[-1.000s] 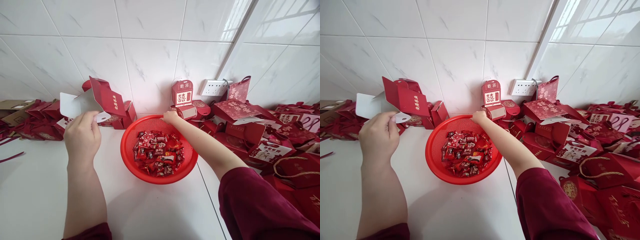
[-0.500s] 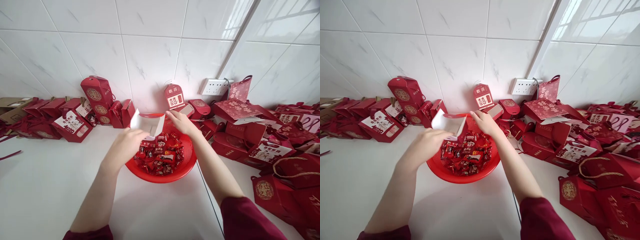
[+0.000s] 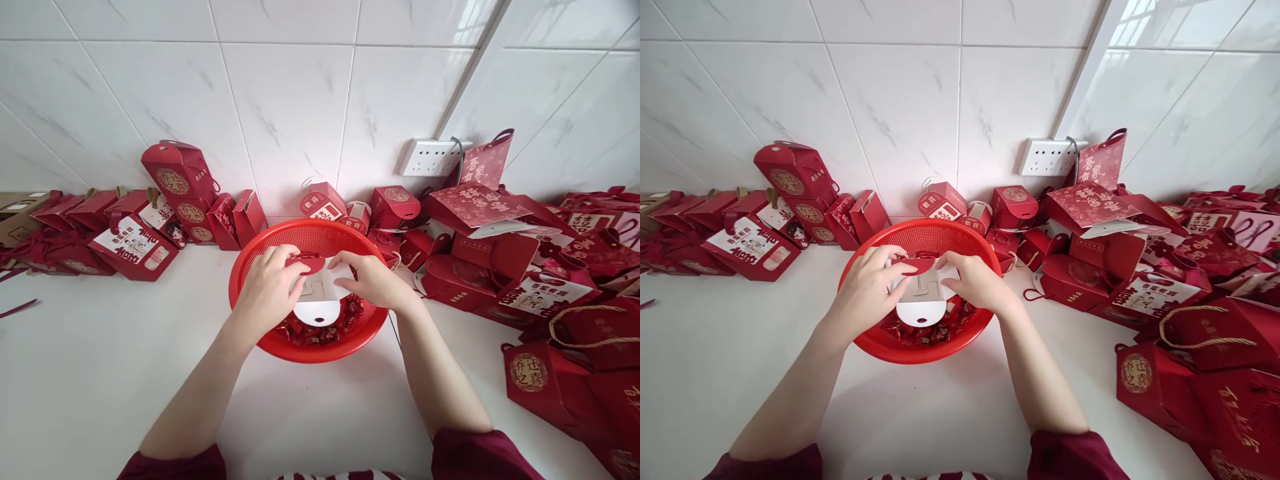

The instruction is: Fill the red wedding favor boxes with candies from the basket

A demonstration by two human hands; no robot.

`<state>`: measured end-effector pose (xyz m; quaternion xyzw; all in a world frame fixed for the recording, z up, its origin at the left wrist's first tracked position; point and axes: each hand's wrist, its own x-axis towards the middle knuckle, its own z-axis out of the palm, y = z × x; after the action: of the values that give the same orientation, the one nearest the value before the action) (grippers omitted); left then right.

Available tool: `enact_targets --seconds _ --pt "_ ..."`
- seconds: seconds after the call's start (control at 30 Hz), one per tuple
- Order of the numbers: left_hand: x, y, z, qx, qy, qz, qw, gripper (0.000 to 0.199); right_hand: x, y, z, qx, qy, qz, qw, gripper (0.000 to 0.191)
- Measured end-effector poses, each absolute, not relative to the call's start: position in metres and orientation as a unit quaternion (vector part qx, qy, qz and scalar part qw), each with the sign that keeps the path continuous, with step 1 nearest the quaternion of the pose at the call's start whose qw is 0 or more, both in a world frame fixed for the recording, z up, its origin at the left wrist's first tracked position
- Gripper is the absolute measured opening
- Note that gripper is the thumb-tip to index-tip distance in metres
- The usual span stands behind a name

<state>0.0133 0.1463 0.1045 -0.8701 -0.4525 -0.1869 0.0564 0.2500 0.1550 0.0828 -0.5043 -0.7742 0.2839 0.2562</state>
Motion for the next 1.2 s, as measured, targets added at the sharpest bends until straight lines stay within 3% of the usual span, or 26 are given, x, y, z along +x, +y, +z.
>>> enact_targets --seconds 0.2,0.4,0.5,0.73,0.87,1.03,1.2 --pt "-0.004 0.155 0.106 -0.852 -0.518 -0.068 -0.04 0.053 0.245 0.155 0.083 -0.472 -0.79 0.312 0.235 0.013" --pt "-0.021 0.155 0.122 -0.809 -0.579 0.014 -0.102 0.046 0.242 0.156 0.078 -0.446 -0.81 0.31 0.223 0.015" --pt "-0.021 0.155 0.128 -0.806 -0.574 0.001 -0.146 0.033 0.239 0.154 0.08 -0.454 -0.816 0.291 0.21 0.011" --pt "-0.014 0.162 0.12 -0.796 -0.565 -0.11 -0.185 0.032 0.22 0.145 0.081 -0.549 -0.802 0.209 0.112 0.046" --pt "-0.019 0.168 0.116 -0.794 -0.541 -0.112 -0.255 0.029 0.208 0.146 0.07 -0.564 -0.81 0.156 0.022 0.029" --pt "-0.02 0.169 0.115 -0.793 -0.522 -0.093 -0.301 0.028 0.203 0.148 0.065 -0.546 -0.822 0.163 0.004 0.026" --pt "-0.025 0.172 0.119 -0.793 -0.551 -0.151 -0.211 0.03 0.214 0.149 0.075 -0.542 -0.821 0.174 0.044 0.034"
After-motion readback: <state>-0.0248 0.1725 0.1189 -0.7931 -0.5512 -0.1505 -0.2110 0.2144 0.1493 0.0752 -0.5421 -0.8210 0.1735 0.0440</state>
